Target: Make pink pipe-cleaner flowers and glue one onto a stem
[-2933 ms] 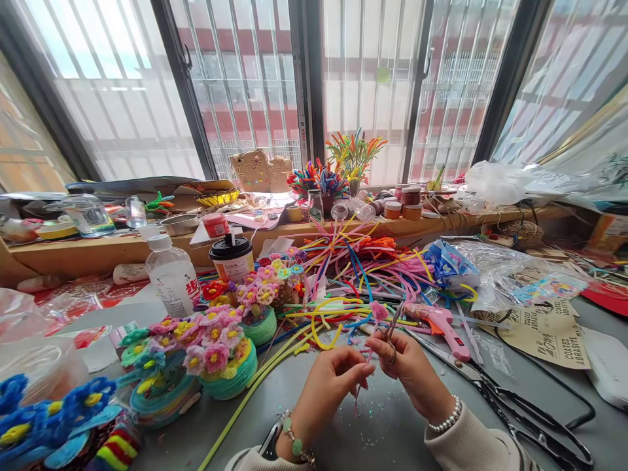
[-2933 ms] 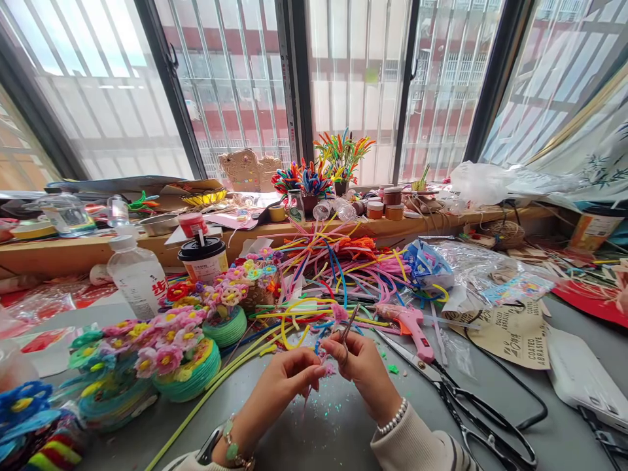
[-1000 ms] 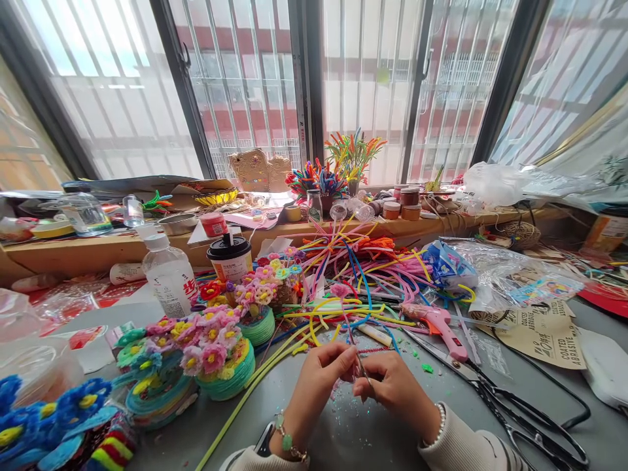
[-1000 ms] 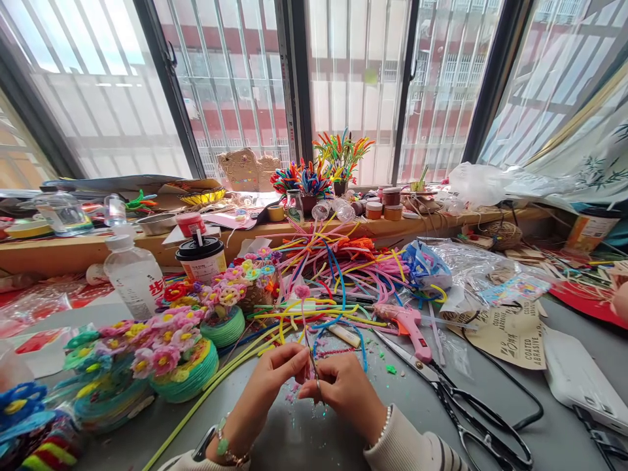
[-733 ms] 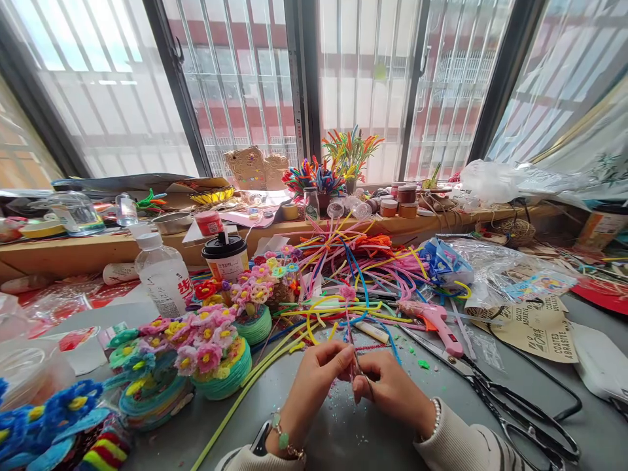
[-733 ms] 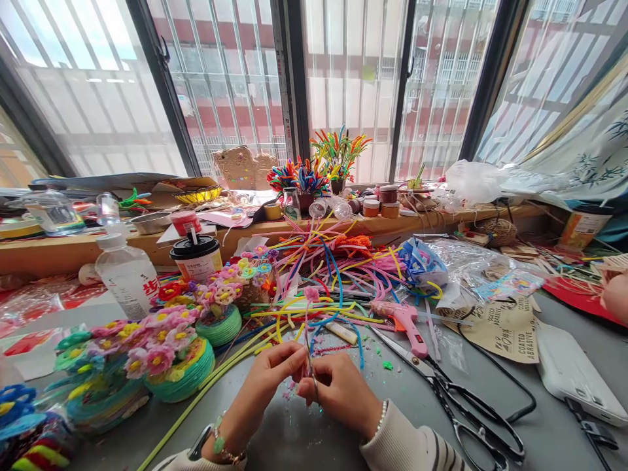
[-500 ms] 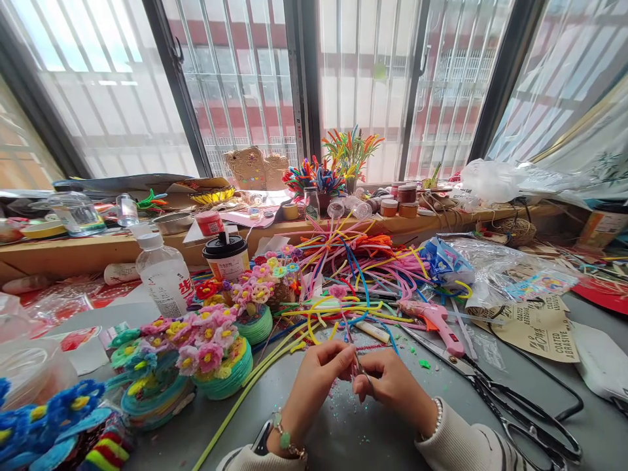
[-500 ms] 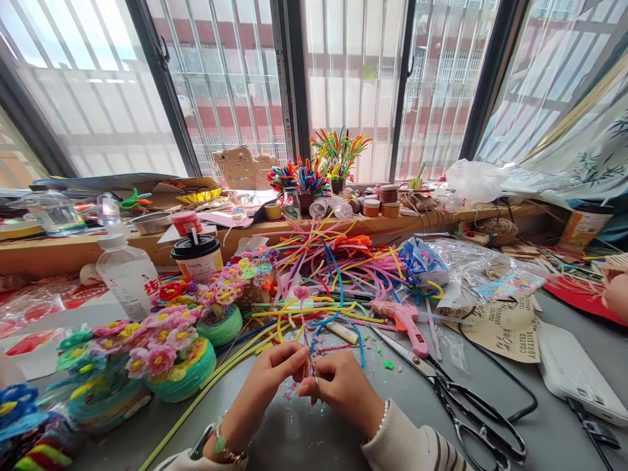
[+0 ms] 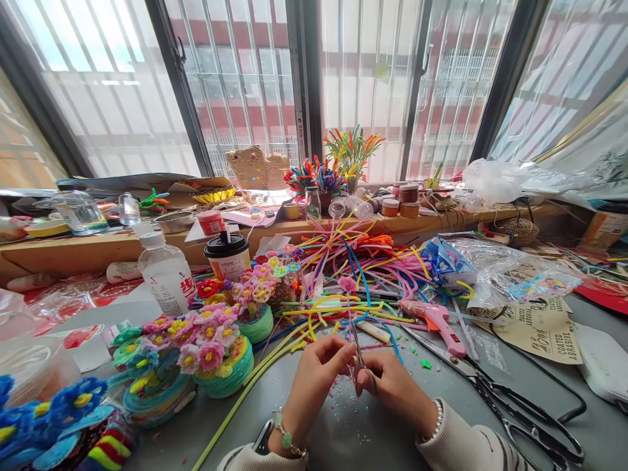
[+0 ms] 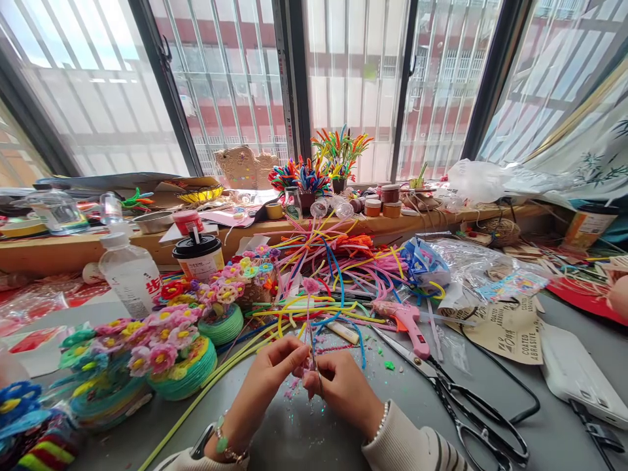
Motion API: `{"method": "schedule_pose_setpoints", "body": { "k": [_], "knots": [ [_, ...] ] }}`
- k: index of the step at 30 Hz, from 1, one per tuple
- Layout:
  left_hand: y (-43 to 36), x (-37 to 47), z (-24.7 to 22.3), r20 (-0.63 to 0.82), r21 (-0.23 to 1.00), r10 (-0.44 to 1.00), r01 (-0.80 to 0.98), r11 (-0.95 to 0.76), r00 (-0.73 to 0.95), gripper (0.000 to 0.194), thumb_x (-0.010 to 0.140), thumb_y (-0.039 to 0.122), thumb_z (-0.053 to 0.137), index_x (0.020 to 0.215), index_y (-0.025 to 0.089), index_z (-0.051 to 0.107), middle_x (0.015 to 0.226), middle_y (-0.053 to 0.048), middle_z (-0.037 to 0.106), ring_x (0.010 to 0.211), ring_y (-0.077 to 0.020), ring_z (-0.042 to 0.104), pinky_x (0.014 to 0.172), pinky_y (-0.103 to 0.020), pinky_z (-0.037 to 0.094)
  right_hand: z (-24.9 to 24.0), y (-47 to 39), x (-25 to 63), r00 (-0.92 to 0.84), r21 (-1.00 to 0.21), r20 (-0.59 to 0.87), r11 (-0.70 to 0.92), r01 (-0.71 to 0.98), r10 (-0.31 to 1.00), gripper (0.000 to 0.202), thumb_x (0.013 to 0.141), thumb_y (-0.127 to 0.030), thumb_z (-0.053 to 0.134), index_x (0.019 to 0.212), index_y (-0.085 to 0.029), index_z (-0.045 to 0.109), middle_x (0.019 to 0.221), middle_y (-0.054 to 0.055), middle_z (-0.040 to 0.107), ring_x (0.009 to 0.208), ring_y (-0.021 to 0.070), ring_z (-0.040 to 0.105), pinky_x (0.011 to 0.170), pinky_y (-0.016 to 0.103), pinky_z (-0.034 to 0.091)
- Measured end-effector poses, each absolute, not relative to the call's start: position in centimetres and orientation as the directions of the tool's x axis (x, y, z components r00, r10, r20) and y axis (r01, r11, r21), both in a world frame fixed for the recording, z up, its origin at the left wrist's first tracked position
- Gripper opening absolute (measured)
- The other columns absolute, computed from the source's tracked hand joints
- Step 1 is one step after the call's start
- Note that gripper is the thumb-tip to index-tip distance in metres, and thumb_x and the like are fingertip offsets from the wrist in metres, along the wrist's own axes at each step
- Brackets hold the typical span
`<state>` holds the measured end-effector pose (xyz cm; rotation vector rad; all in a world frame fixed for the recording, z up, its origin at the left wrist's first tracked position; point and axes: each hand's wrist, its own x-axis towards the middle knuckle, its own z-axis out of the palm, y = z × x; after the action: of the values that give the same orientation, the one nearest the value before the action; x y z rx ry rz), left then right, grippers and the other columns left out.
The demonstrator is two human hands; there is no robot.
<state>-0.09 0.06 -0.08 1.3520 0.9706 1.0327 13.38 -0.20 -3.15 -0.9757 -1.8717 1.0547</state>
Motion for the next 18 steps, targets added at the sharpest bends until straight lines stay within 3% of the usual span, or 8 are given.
{"method": "schedule_pose_setpoints", "body": {
  "k": [18],
  "knots": [
    [0.1, -0.11, -0.34, 0.022, 1.0, 0.959, -0.018, -0.018, 0.283, 0.029, 0.062, 0.041, 0.058, 0.058, 0.013, 0.051, 0.05, 0.003, 0.049, 0.045, -0.0071, 0.044, 0.046, -0.02, 0.035, -2.5, -0.56, 13.57, -0.508, -0.847, 0.213, 0.418, 0.33, 0.834, 0.067, 0.064, -0.072, 0.019, 0.058, -0.014, 0.053, 0.056, 0.0, 0.046, 0.055, 0.0109, 0.041, 0.053, 0.022, 0.032]
  ]
}}
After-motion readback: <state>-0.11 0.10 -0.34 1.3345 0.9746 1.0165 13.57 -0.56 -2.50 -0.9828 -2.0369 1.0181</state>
